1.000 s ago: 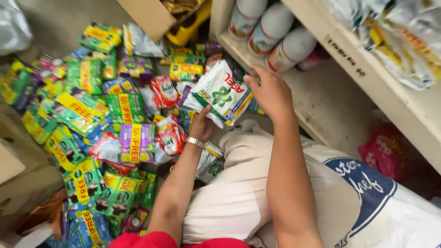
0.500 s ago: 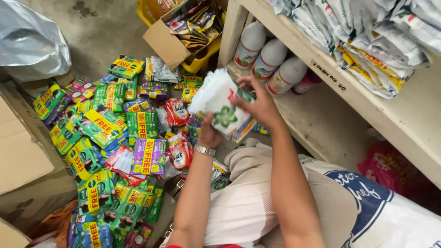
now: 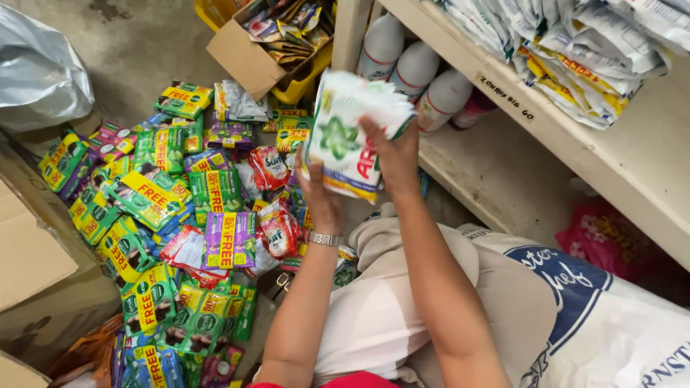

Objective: Organizing and restocking various detergent and cleaning product packets on shelves and sorting them from the floor.

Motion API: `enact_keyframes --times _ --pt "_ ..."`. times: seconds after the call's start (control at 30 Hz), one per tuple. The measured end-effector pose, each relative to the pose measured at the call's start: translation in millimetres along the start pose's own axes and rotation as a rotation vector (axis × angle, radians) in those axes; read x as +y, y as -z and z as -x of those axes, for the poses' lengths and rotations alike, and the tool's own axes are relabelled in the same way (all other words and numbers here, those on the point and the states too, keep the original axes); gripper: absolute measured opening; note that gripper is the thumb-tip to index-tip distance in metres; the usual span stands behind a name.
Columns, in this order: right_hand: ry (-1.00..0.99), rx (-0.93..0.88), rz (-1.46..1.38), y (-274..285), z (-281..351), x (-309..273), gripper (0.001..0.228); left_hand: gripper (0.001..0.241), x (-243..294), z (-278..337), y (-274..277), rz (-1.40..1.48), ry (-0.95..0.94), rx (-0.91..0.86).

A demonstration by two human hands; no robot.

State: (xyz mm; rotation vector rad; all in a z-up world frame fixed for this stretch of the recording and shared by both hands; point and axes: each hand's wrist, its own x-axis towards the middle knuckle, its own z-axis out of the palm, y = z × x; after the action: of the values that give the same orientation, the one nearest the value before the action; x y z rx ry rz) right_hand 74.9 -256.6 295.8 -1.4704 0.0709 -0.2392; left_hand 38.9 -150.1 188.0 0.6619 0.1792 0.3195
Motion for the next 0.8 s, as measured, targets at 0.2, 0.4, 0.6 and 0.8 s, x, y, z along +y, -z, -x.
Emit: enact_keyframes --times 0.2,0.4,0.6,0.8 --pt "0.22 0.061 -0.101 -5 -1 -8 0.066 0.058 -2 28 -28 0.074 0.155 -0.139" --pt "0.157 -0.136 -0.066 0 -12 3 0.052 0.046 -6 14 4 -0.028 0.154 -0.027" --pt "0.231 -0.175 0.041 5 -19 3 0.031 0.055 26 17 -21 -0.121 0.047 -0.038" --pt "0.166 0.074 0.083 8 -13 -9 0.032 0.059 24 20 -33 -0.311 -0.043 -0.133"
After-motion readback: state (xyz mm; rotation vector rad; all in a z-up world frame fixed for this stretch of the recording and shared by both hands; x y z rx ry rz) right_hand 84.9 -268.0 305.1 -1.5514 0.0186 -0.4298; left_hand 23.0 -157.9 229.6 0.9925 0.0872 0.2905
